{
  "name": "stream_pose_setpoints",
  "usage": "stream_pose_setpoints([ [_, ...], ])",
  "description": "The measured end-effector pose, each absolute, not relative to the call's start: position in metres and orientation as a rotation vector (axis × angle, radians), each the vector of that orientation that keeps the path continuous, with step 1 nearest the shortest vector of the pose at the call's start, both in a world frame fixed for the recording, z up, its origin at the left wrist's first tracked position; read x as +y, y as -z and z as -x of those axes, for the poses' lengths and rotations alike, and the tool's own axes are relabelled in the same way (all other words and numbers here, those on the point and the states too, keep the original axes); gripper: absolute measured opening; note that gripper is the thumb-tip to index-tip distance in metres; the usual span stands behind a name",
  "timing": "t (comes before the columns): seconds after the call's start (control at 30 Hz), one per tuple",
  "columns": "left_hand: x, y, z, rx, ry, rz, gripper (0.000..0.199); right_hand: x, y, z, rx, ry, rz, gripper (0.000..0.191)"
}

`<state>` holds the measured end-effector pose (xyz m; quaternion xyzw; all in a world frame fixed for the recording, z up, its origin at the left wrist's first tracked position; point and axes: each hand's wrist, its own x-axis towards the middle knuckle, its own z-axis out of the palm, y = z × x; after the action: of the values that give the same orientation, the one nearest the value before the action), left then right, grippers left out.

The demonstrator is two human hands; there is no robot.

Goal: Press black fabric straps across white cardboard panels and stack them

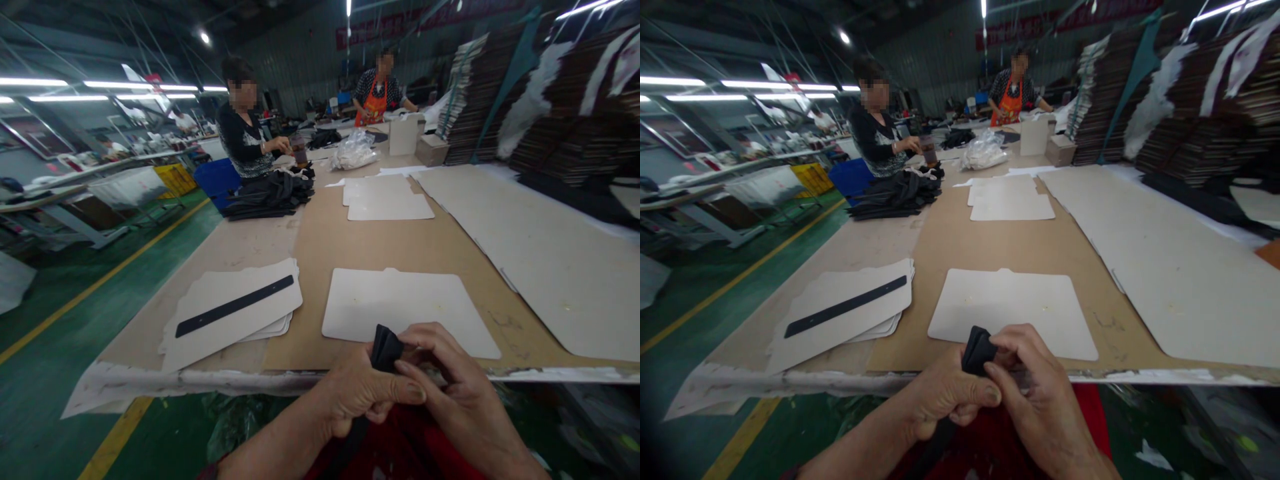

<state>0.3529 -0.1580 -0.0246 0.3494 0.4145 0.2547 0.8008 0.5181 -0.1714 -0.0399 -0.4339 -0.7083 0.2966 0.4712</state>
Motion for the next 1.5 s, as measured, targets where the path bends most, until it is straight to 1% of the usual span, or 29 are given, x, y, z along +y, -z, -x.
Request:
stream_pose_setpoints([
  [0.07,-0.158,0.025,-0.353,0.895,-0.567,-0.732,0.048,-0.174,0.039,-0.518,-1.69,-0.644,1.058,0.016],
  [0.13,-0.157,0.025,-0.354,0.874,-0.573,-0.709,0.048,-0.176,0.037,-0.518,-1.653,-0.643,1.059,0.015],
  [0.27,-0.156,0.025,-0.354,0.869,-0.574,-0.745,0.045,-0.177,0.029,-0.52,-1.751,-0.849,1.009,0.012],
  [0.37,-0.158,0.022,-0.349,0.908,-0.527,-0.889,0.043,-0.174,0.028,-0.531,-1.798,-0.881,1.052,0.019],
  [0.47,-0.158,0.013,-0.333,0.975,-0.481,-1.049,0.048,-0.166,0.029,-0.555,-1.669,-0.775,1.285,0.023],
  [0.57,-0.156,0.003,-0.308,1.123,-0.445,-1.167,0.043,-0.156,0.028,-0.583,-1.449,-0.739,1.516,0.029],
  [0.67,-0.147,-0.005,-0.285,1.355,-0.414,-1.328,0.037,-0.147,0.026,-0.599,-1.32,-0.782,1.558,0.038],
  [0.73,-0.138,-0.007,-0.276,1.516,-0.421,-1.513,0.031,-0.143,0.028,-0.603,-1.349,-0.794,1.556,0.041],
  [0.87,-0.123,-0.006,-0.277,1.755,-0.436,-1.808,0.021,-0.137,0.042,-0.61,-1.494,-0.838,1.645,0.04],
  [1.13,-0.094,0.002,-0.295,1.966,-0.466,-1.808,0.032,-0.101,0.05,-0.612,-1.496,-0.648,1.779,0.037],
  [1.27,-0.08,0.013,-0.297,2.003,-0.406,-1.832,0.029,-0.092,0.052,-0.608,-1.472,-0.62,1.839,0.036],
  [1.5,-0.074,0.027,-0.294,2.013,-0.463,-1.785,0.025,-0.092,0.059,-0.609,-1.434,-0.608,1.869,0.036],
])
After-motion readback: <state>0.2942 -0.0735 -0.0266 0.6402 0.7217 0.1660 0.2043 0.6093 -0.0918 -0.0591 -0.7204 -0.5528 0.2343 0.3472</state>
